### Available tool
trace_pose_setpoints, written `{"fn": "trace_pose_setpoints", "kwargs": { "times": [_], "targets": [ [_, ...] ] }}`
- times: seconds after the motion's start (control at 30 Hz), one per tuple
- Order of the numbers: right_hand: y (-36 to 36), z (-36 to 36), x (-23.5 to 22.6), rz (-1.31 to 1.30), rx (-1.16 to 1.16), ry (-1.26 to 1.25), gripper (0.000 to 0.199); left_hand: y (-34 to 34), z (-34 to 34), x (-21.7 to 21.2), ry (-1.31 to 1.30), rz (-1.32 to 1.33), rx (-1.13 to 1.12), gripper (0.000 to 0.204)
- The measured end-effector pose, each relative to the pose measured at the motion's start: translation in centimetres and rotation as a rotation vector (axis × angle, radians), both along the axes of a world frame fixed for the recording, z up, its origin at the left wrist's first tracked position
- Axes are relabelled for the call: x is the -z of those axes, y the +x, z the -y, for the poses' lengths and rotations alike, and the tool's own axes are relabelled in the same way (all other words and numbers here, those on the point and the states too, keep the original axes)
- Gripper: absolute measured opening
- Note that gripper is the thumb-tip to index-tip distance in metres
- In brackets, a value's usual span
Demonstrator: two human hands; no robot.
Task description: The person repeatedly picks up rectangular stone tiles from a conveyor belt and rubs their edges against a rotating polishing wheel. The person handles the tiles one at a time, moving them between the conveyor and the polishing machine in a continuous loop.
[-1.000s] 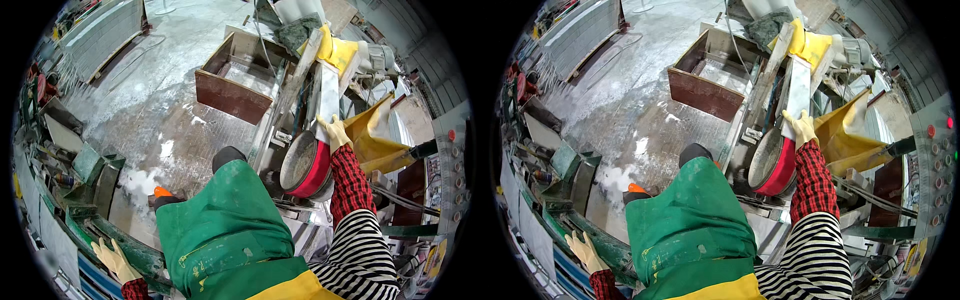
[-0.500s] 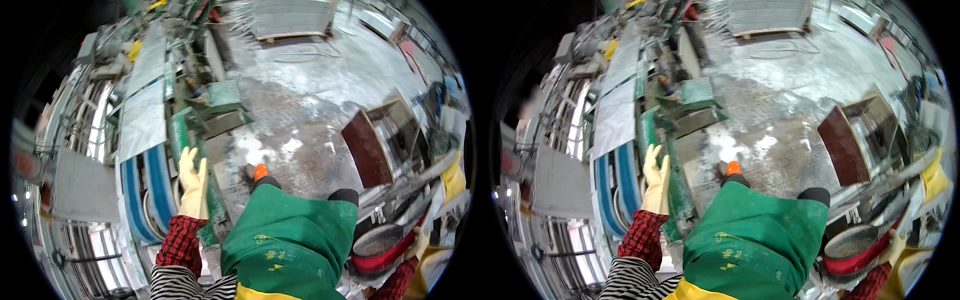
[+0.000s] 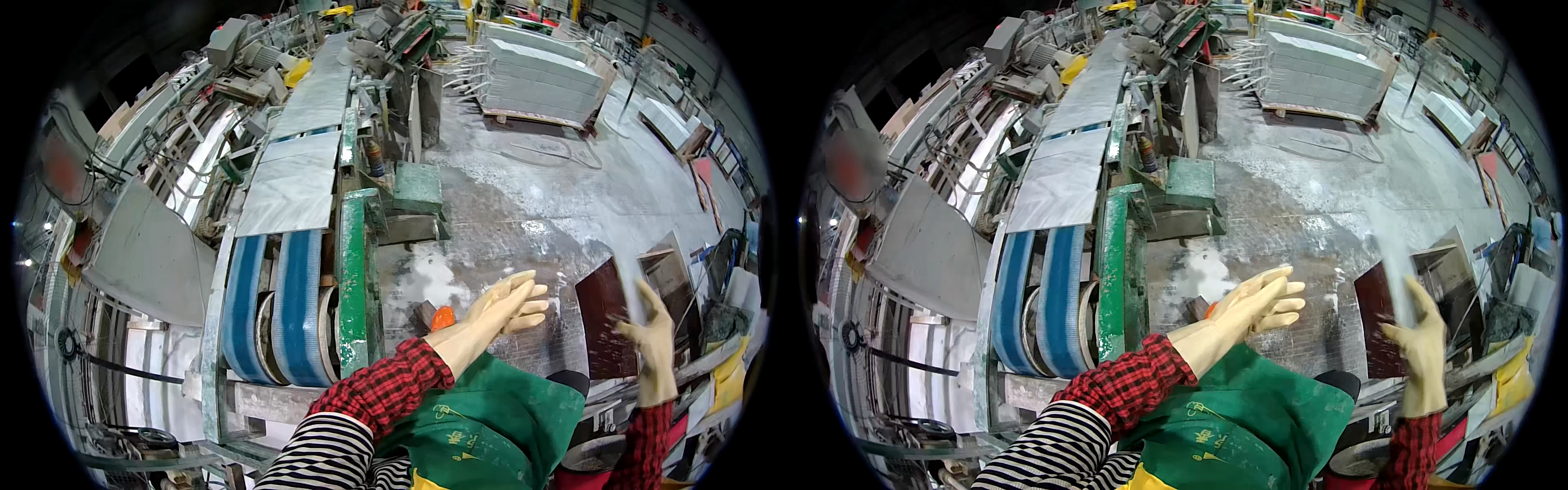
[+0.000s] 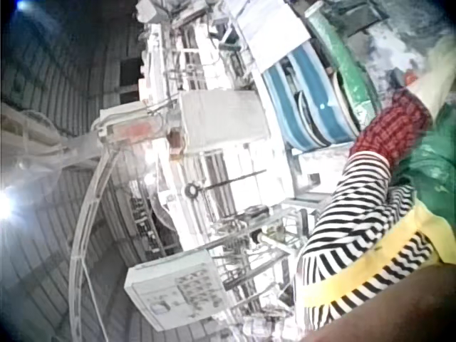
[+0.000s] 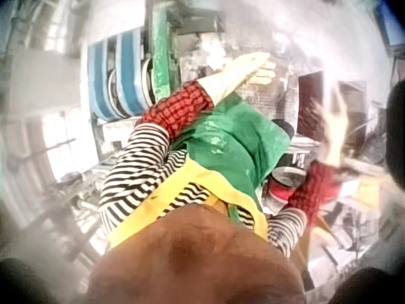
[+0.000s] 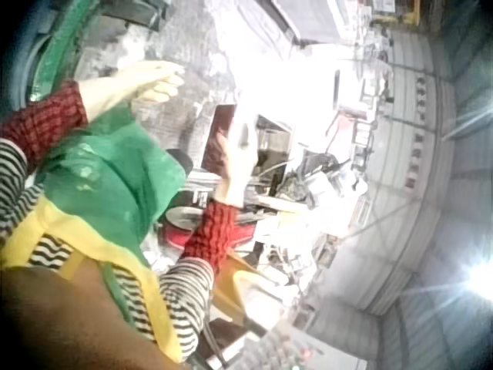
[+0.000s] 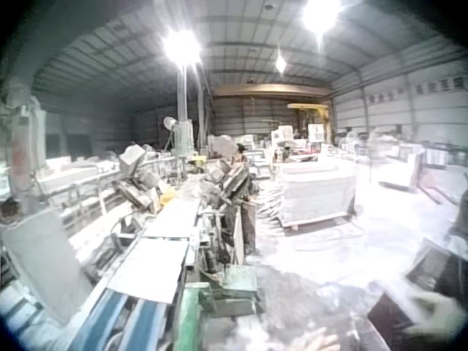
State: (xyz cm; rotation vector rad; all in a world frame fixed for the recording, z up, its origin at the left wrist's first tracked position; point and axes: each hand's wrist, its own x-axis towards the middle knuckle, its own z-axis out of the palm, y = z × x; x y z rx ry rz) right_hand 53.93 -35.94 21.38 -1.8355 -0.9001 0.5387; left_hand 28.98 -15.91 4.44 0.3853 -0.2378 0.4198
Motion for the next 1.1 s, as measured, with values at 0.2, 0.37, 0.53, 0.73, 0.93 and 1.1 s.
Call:
{"fn": "trace_pose_setpoints", "kwargs": {
  "times": [0.2,0.37,0.53,0.73,0.93,1.1],
  "targets": [
    [-14.3,-16.4,-0.5,0.696,-0.733,0.098,0.078,-6.9,-2.2,-8.7,-0.16,-0.494,-0.65,0.041],
    [-24.7,-24.4,0.0,1.007,-1.052,0.46,0.061,-18.4,-5.0,-7.7,-0.207,-0.714,-1.205,0.044],
    [-27.1,-26.4,0.8,0.848,-1.144,0.508,0.067,-30.1,-9.3,-3.2,-0.317,-0.717,-1.43,0.039],
    [-18.5,-25.1,7.9,0.591,-0.951,0.093,0.067,-35.8,-14.9,2.5,-0.445,-1.022,-1.524,0.016],
    [-13.8,-20.7,8.3,0.317,-0.705,-0.194,0.062,-35.3,-17.8,2.4,-0.554,-1.148,-1.504,0.011],
    [-13.5,-16.9,6.9,0.208,-0.584,-0.264,0.06,-34.4,-19.5,3.4,-0.519,-1.195,-1.532,0.024]
  ]
}}
